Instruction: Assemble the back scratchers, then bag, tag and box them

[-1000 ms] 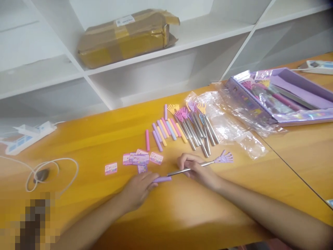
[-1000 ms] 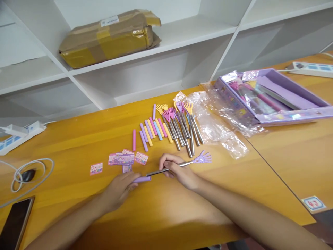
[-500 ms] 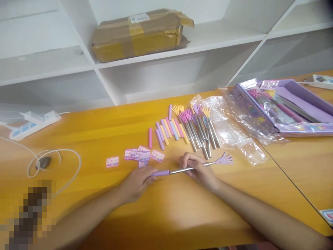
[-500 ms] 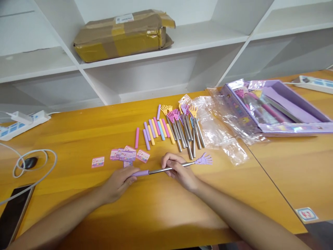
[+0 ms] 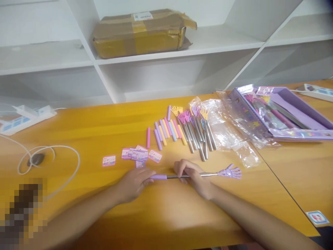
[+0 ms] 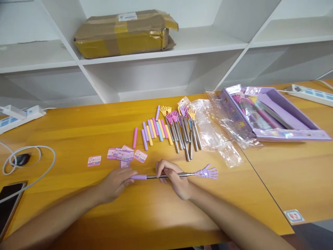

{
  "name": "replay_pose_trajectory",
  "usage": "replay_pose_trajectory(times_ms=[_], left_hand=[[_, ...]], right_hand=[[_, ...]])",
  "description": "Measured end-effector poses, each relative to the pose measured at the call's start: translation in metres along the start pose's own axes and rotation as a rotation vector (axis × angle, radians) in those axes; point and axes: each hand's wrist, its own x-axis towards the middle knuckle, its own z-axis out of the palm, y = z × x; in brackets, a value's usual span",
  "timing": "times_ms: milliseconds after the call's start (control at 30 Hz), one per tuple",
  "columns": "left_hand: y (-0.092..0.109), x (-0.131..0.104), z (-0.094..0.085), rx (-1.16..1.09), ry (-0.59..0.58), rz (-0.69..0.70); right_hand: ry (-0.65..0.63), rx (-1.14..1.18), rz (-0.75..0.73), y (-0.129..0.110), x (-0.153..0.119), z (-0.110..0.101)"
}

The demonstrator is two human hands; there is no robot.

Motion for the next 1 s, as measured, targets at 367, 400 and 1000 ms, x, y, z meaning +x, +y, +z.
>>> replay_pose_trajectory(times_ms=[367,400,1000], left_hand=[[-0.001,0.0,0.001,0.028,0.028,-0.015],[-0.001,0.0,0.001,0.017,0.054,-0.034],[0.001,-0.002,-0.006,-0.027,0.158,-0.136]], right_hand=[[-0.075,-0.109,0.083,-0.006,0.007,0.002],[-0.075,-0.1,0.113,-0.007,0.009,-0.005],[0.529,-0.473,-0.075,-0.034,0.014,-0.074]])
